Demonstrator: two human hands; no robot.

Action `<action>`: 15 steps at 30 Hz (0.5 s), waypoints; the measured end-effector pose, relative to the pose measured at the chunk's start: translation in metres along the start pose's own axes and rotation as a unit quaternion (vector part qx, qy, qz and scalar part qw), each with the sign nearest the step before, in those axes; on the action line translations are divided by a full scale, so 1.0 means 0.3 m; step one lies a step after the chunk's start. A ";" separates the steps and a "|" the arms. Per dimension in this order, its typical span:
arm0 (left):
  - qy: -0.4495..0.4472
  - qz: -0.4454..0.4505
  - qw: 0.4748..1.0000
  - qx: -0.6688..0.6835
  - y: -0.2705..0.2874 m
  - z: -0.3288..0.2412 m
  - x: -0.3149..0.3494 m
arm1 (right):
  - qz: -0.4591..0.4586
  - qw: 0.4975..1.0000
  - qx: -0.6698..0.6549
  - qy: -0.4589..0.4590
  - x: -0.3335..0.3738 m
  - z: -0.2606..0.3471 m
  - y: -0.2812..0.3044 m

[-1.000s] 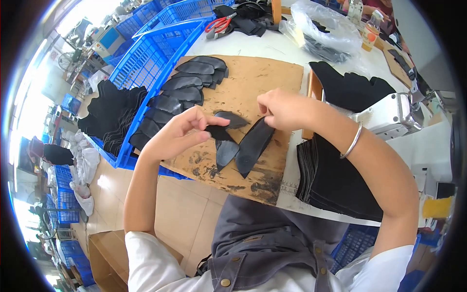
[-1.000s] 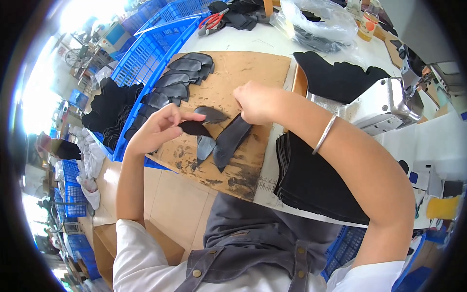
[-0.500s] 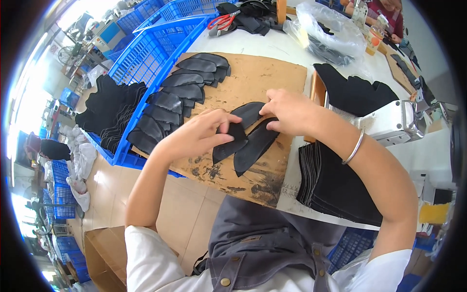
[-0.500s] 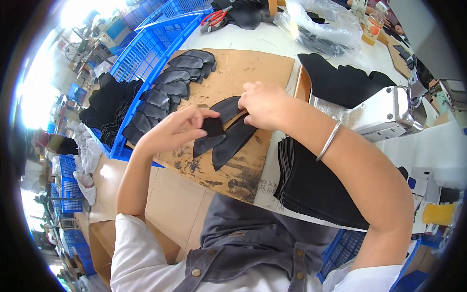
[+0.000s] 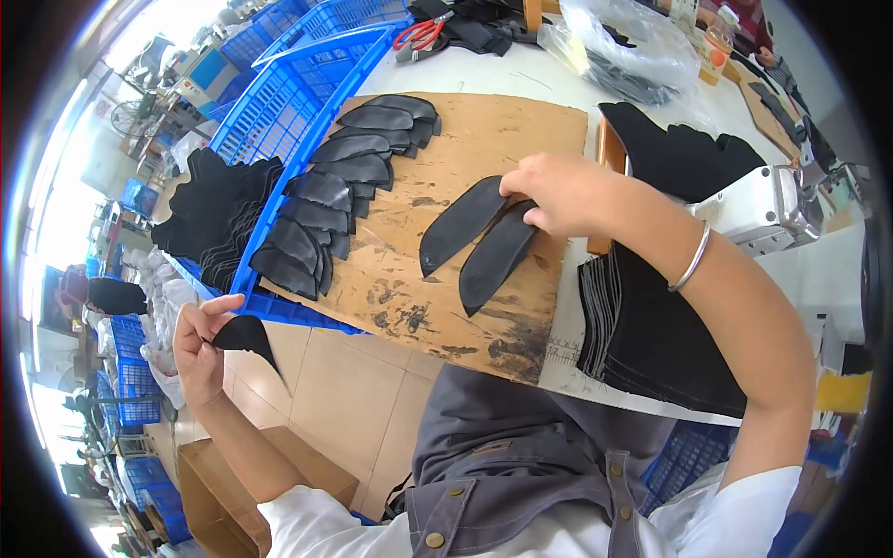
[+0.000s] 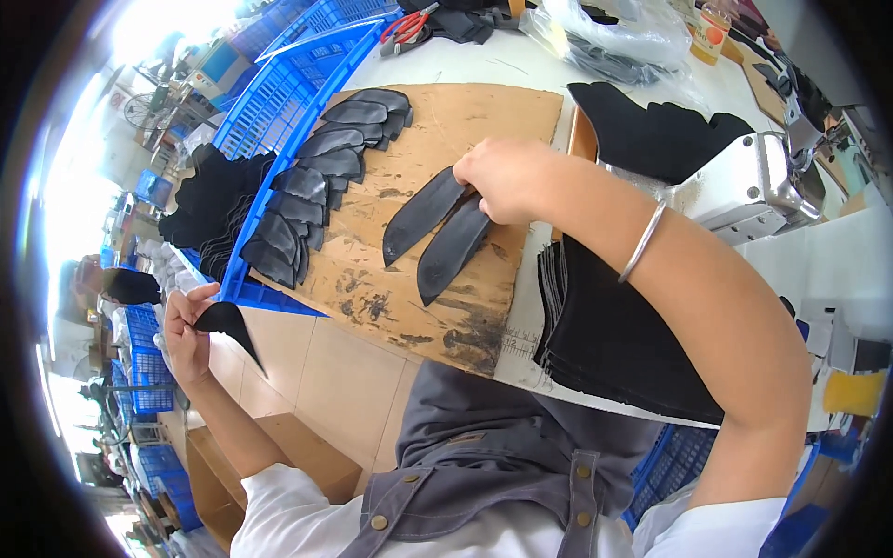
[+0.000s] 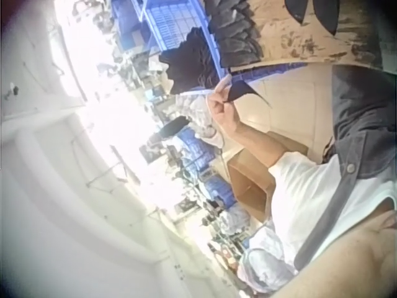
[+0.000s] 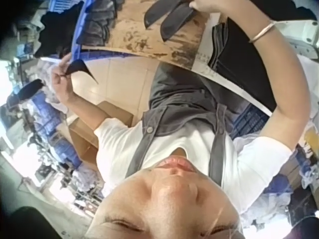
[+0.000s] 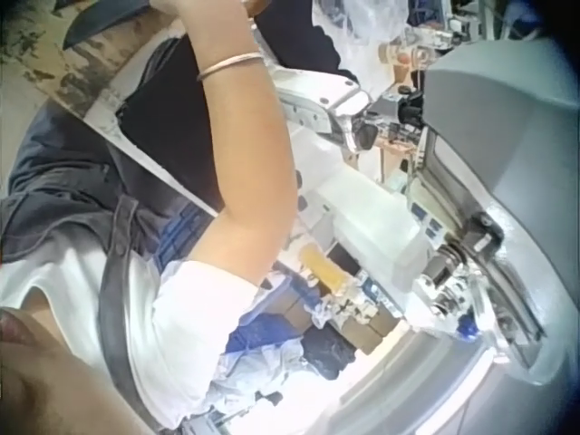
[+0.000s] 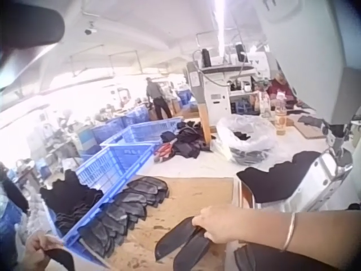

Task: Organizing and aligning black fabric shoe upper components on a workstation in preparation for stitching.

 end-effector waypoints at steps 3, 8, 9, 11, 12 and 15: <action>-0.031 0.050 0.997 0.050 -0.117 -0.052 -0.039 | 0.029 0.998 0.028 -0.039 0.009 -0.006 0.017; -0.090 0.235 0.955 0.155 -0.359 -0.147 -0.123 | -0.041 0.999 0.019 -0.007 0.038 0.007 0.048; -0.092 0.234 0.955 0.155 -0.399 -0.163 -0.152 | -0.077 0.997 -0.029 0.011 0.043 0.013 0.066; -0.114 0.307 0.927 0.182 -0.513 -0.227 -0.190 | -0.036 0.996 -0.074 -0.021 0.027 -0.011 0.076; -0.116 0.308 0.927 0.182 -0.547 -0.241 -0.215 | 0.006 0.992 -0.119 -0.052 0.021 -0.017 0.070; -0.149 0.355 0.900 0.203 -0.647 -0.307 -0.253 | -0.054 0.995 -0.015 -0.080 0.040 -0.025 0.074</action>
Point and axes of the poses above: each hand's wrist, its own x-axis away from the middle knuckle, its own y-axis out of the back of the hand, z = x × y, the point moved 8 cm from there along -x, towards the middle knuckle, and after that the axes turned 4 degrees about -x, right-handed, at the moved point
